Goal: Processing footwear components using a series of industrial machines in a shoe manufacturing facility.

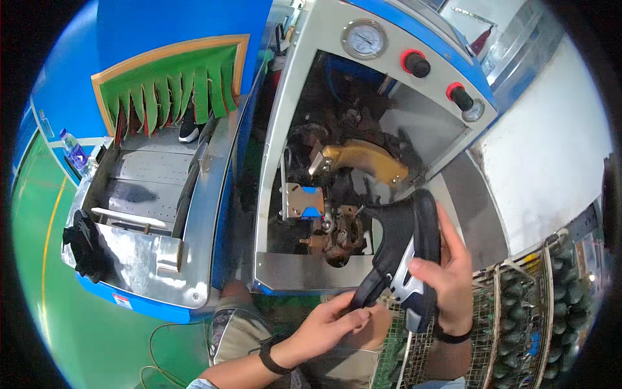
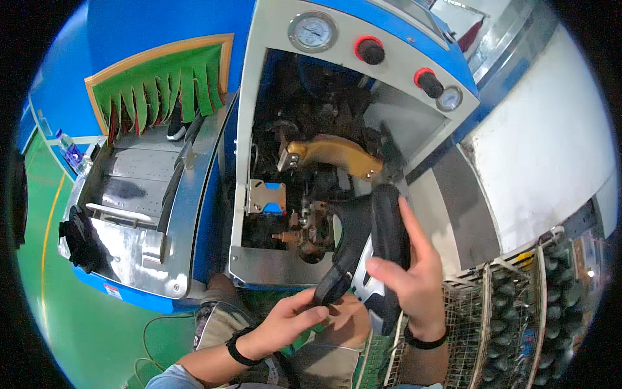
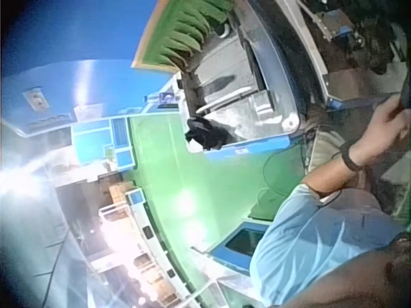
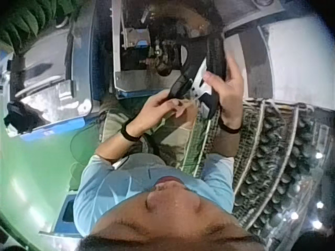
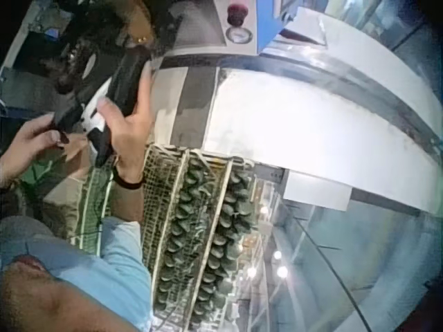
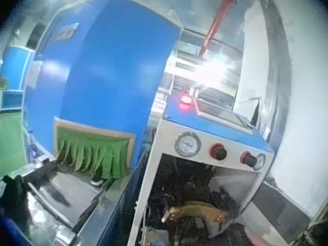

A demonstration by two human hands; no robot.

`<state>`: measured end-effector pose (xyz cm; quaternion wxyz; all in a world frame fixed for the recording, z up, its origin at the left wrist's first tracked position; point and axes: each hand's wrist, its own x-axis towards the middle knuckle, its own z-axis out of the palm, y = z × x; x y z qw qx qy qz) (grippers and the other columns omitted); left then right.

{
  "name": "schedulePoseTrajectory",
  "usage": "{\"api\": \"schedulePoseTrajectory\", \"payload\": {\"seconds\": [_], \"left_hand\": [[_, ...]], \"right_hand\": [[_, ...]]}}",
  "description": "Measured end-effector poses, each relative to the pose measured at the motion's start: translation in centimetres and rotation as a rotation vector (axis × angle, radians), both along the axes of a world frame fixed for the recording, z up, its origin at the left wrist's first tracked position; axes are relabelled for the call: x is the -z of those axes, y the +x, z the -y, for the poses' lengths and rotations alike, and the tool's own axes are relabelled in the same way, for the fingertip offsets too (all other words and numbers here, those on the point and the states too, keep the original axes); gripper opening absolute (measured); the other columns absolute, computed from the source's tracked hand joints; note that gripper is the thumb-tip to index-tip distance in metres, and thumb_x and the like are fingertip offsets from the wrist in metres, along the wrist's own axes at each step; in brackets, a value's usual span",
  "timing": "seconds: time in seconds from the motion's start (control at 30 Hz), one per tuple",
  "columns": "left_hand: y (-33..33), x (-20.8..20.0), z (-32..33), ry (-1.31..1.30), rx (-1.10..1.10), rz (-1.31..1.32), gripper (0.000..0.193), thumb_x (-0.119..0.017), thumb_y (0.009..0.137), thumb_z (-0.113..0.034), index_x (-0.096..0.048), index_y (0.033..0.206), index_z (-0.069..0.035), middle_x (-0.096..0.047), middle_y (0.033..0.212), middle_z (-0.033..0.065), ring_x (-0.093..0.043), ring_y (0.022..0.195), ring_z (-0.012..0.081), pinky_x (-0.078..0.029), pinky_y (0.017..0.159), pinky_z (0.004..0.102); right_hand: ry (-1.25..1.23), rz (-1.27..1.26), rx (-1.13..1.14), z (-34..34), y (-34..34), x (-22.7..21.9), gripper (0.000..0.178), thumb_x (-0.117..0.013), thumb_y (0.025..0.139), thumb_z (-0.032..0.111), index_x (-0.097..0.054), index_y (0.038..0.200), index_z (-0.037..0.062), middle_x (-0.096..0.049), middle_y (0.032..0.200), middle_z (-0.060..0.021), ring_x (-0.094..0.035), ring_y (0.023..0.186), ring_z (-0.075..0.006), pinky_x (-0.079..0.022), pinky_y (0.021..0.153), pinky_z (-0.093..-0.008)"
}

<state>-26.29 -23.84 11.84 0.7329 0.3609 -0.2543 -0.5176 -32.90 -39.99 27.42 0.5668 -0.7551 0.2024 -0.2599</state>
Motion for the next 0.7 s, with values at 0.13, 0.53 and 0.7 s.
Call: {"api": "schedulePoseTrajectory", "payload": {"seconds": [0.13,0.53,0.7], "left_hand": [[2.2,-0.8,2.8,0.022,0.103,-0.298,0.033,-0.055,0.101,-0.014,-0.052,0.132,-0.003,-0.065,0.115,0.007,-0.064,0.102,0.0155,-0.051,0.086,0.0298],[4.8,3.3,5.1,-0.072,0.074,-0.74,0.03,-0.054,0.098,-0.015,-0.047,0.126,-0.006,-0.063,0.114,0.0098,-0.065,0.092,0.0188,-0.051,0.082,0.0333],[4.9,3.8,3.2,0.052,0.052,-0.582,0.035,-0.052,0.097,-0.015,-0.045,0.129,-0.004,-0.066,0.101,0.0091,-0.063,0.087,0.0158,-0.049,0.08,0.0304]], "right_hand": [[-0.183,-0.15,-0.015,1.8,4.2,-2.1,0.081,-0.071,0.077,-0.003,-0.038,0.151,-0.0062,-0.061,0.133,-0.0139,-0.06,0.115,-0.0156,-0.046,0.099,-0.0282],[-0.809,-0.677,0.008,5.0,12.2,1.1,0.085,-0.069,0.074,0.032,-0.041,0.152,0.012,-0.062,0.114,-0.0318,-0.061,0.109,-0.0473,-0.047,0.096,-0.0461],[-0.787,-0.681,0.122,4.4,11.6,1.7,0.079,-0.066,0.076,0.027,-0.045,0.15,0.0109,-0.063,0.114,-0.0301,-0.062,0.108,-0.0452,-0.048,0.094,-0.0457]]}}
